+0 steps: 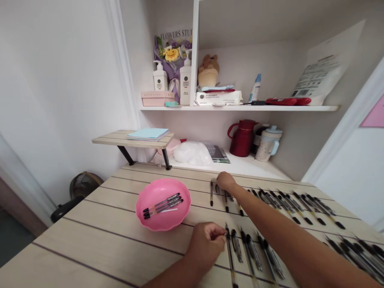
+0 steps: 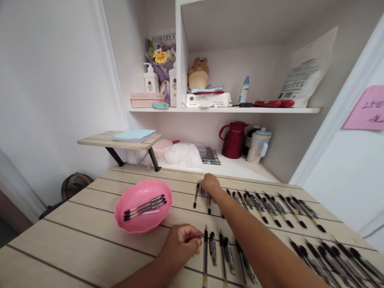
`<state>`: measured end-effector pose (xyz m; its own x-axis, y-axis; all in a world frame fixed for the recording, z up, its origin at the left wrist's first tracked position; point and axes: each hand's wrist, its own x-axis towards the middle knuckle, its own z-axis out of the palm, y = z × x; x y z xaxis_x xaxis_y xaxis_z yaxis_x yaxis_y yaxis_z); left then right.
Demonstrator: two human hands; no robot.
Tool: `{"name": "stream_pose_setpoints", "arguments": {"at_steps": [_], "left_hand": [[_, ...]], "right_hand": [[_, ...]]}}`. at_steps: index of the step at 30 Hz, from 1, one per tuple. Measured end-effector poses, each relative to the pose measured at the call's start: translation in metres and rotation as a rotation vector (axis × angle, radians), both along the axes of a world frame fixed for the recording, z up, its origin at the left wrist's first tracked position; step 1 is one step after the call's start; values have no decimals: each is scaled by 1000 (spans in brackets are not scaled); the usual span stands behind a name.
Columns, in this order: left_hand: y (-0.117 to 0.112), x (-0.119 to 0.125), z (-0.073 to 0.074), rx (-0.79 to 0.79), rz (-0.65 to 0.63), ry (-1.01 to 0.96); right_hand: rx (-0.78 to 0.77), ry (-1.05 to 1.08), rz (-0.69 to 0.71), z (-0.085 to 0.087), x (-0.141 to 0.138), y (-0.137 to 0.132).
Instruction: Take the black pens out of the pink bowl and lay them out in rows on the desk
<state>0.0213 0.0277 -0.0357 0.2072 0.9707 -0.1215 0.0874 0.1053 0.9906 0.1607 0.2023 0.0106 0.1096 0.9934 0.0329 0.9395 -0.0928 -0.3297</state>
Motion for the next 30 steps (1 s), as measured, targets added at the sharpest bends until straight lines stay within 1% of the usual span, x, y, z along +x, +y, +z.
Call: {"name": "stream_pose_setpoints", "arguments": {"at_steps": [3,6,9,10,11,13,16,19,23,26,28,30], "left_hand": [[4,-2,2,-46,44,-50],[9,-4,6,-58,99,-131],[9,-5,13,-58,129,-232],[9,-4,15,-60,135,-263],[8,-4,17,-59,137,-287],[5,-3,19,-45,139,-293],[3,-1,18,44,119,-224],[3,0,13,141,116,-158],[5,1,7,180,146,-166],[8,0,4,190,148,-153],[10,-2,1,183,135,-115],[12,-3,-2,164,116,-88]], "right_hand": [[-12,138,12,14,2,-16],[-59,288,71,21,3,-48],[-143,449,162,19,-1,-94],[-200,622,212,17,-3,-110],[-231,758,228,15,-5,-124],[-252,928,227,12,-10,-147],[-220,1035,160,6,-18,-166],[-157,1037,122,-4,-23,-170],[-17,931,164,-15,-21,-163],[65,796,190,-14,-11,-145],[129,688,166,-10,-1,-129],[159,559,129,-7,8,-111]]}}
